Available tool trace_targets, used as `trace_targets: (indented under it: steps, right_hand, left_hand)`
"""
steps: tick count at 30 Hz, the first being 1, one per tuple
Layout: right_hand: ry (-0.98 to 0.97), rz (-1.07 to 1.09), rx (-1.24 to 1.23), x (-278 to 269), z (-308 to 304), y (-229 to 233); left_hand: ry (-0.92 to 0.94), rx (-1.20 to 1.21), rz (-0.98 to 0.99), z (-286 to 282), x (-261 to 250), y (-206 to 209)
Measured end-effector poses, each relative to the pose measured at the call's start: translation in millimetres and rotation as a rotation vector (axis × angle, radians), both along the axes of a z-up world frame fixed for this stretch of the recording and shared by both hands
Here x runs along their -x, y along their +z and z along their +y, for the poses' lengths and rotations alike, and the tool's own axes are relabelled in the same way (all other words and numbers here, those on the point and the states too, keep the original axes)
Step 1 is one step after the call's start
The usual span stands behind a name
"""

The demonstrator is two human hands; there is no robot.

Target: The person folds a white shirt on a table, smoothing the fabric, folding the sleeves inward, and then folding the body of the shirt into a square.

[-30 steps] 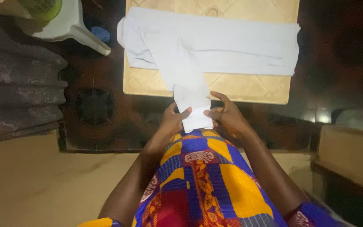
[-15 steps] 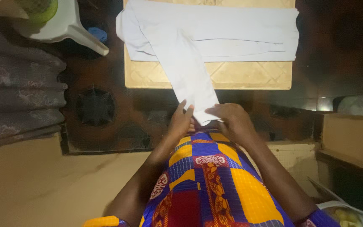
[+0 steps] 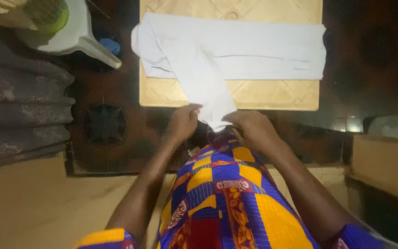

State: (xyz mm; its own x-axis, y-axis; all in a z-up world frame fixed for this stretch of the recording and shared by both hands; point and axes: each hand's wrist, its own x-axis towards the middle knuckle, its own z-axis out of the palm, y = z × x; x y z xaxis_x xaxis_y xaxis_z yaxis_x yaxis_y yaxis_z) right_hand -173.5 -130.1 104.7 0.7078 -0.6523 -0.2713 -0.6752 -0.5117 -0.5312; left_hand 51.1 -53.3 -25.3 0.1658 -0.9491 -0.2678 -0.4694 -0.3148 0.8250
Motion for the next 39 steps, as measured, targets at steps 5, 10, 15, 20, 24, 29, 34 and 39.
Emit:
trace_targets:
  steps: [5,10,15,20,24,29,34,39]
  right_hand:
    - [0.058,-0.116,0.028,-33,-63,4]
    - [0.044,-0.283,-0.065,-60,-145,16]
    - [-0.186,-0.532,-0.397,-61,-230,-2]
    - [-0.497,-0.51,-0.468,-24,-302,-37]
    - [-0.732,-0.606,-0.632,17,-338,-71]
    - [-1.12,-0.605,-0.745,88,-363,-139]
    - [-1.369,-0.426,-0.731,161,-350,-212]
    - [-1.491,-0.497,-0.584,206,-326,-263]
  left_hand:
    - [0.069,-0.081,0.016,-59,-34,14]
    - [0.024,-0.126,0.391,-127,-57,0]
    - [0.073,-0.077,0.848,-173,-63,-7]
    - [-0.113,-0.328,0.282,-217,-65,-12]
    - [-0.081,-0.058,0.016,-246,-88,-77]
    - [-0.065,0.149,-0.148,-276,-142,-136]
    - [-0.076,-0.238,-0.325,-303,-159,-119]
    - [-0.262,-0.307,-0.413,-326,-168,-112]
